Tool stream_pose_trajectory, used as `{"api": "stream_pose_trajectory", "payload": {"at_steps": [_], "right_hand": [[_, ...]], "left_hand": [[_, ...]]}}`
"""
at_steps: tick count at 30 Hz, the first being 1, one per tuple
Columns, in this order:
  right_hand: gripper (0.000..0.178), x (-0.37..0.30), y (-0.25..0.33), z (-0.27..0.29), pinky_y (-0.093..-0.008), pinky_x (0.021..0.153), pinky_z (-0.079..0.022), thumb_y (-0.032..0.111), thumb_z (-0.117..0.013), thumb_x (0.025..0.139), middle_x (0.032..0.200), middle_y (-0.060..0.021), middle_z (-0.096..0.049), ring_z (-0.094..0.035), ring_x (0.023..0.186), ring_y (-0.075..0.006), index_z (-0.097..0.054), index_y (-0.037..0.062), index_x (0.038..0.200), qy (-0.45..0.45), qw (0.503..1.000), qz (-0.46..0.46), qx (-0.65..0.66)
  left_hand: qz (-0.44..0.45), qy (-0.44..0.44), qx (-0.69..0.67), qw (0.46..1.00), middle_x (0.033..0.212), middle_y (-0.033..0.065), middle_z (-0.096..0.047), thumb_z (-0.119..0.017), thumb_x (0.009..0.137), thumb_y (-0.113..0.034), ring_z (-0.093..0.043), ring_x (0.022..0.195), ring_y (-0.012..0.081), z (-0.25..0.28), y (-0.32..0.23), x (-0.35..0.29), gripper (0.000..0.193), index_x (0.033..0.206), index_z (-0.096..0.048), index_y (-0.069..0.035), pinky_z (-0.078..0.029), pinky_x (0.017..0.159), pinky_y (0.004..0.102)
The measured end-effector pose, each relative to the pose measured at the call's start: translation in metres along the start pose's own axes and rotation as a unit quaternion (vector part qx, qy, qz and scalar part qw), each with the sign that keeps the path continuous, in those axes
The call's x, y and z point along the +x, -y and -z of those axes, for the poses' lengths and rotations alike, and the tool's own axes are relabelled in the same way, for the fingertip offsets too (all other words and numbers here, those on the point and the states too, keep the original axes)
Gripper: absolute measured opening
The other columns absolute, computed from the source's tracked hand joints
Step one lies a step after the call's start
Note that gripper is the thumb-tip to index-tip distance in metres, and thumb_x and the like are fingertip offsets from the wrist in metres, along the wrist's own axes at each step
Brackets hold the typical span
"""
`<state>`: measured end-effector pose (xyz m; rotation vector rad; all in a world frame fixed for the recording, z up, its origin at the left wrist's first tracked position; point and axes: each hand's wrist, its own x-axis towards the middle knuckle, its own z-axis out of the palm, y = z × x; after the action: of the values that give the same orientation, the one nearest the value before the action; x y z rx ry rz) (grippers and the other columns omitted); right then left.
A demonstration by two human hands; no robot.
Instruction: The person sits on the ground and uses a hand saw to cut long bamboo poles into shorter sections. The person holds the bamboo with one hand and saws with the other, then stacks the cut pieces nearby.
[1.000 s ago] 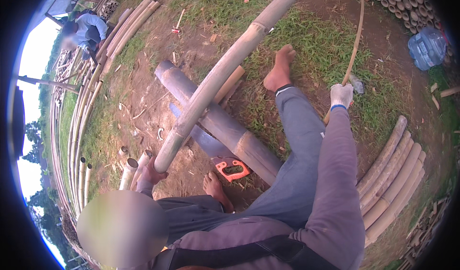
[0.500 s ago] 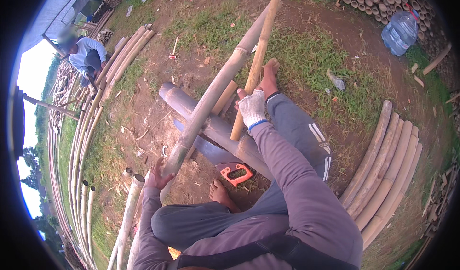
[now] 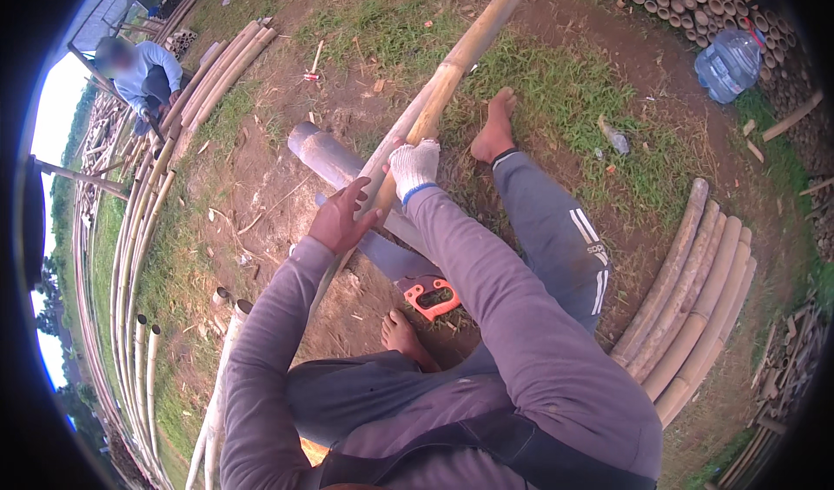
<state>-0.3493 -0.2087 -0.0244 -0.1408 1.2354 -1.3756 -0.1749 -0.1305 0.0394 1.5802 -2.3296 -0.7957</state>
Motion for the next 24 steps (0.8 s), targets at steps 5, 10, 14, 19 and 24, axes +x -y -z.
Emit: {"api": "stream_pose_trajectory", "payload": {"at_steps": [5, 10, 14, 19, 24], "right_hand": [[0.040, 0.005, -0.006, -0.022, -0.0430, 0.055, -0.061, 0.011, -0.077, 0.102, 0.080, -0.0133, -0.062, -0.065, 0.061, -0.0259, -0.047, -0.0003, 0.127, -0.014, 1.000, -0.019, -0.001], [0.061, 0.031, -0.024, -0.021, -0.0448, 0.064, -0.061, 0.017, -0.083, 0.098, 0.099, -0.0210, -0.071, -0.074, 0.077, -0.0283, -0.043, -0.0083, 0.137, -0.003, 0.996, 0.023, -0.086], [0.064, 0.027, -0.022, 0.014, -0.0424, 0.091, -0.060, 0.039, -0.080, 0.101, 0.116, -0.0286, -0.072, -0.074, 0.107, -0.0360, -0.057, -0.0090, 0.136, 0.018, 0.915, 0.186, -0.359], [0.040, -0.091, -0.021, 0.124, -0.0491, 0.082, -0.058, 0.033, -0.077, 0.098, 0.094, -0.0229, -0.073, -0.073, 0.091, -0.0404, -0.067, -0.0006, 0.118, 0.285, 0.708, 0.216, -0.609], [0.055, -0.170, -0.075, 0.214, -0.0521, 0.092, -0.057, 0.036, -0.082, 0.086, 0.121, -0.0170, -0.074, -0.074, 0.112, -0.0323, -0.069, 0.0050, 0.130, 0.453, 0.311, 0.174, -0.817]], "left_hand": [[0.005, -0.045, 0.052, 0.998, 0.122, 0.0254, -0.076, -0.081, 0.093, -0.034, -0.075, 0.108, 0.0459, -0.021, -0.004, 0.021, 0.074, 0.155, -0.050, -0.007, -0.060, 0.096, 0.0536], [0.079, -0.028, 0.115, 0.990, 0.119, 0.0249, -0.077, -0.080, 0.094, -0.032, -0.076, 0.105, 0.0444, -0.016, -0.011, 0.036, 0.061, 0.145, -0.059, -0.007, -0.060, 0.093, 0.0533], [0.099, -0.041, 0.166, 0.980, 0.117, 0.0218, -0.076, -0.079, 0.095, -0.029, -0.077, 0.103, 0.0431, -0.018, -0.001, 0.042, 0.046, 0.134, -0.066, -0.007, -0.062, 0.091, 0.0530], [0.125, -0.033, 0.208, 0.970, 0.121, 0.0194, -0.075, -0.078, 0.095, -0.034, -0.077, 0.108, 0.0409, -0.012, 0.014, 0.049, 0.040, 0.125, -0.074, -0.007, -0.063, 0.094, 0.0516], [0.153, 0.017, 0.254, 0.955, 0.124, 0.0163, -0.076, -0.077, 0.092, -0.037, -0.076, 0.113, 0.0391, -0.006, 0.025, 0.068, 0.040, 0.122, -0.080, -0.011, -0.062, 0.098, 0.0514]]}}
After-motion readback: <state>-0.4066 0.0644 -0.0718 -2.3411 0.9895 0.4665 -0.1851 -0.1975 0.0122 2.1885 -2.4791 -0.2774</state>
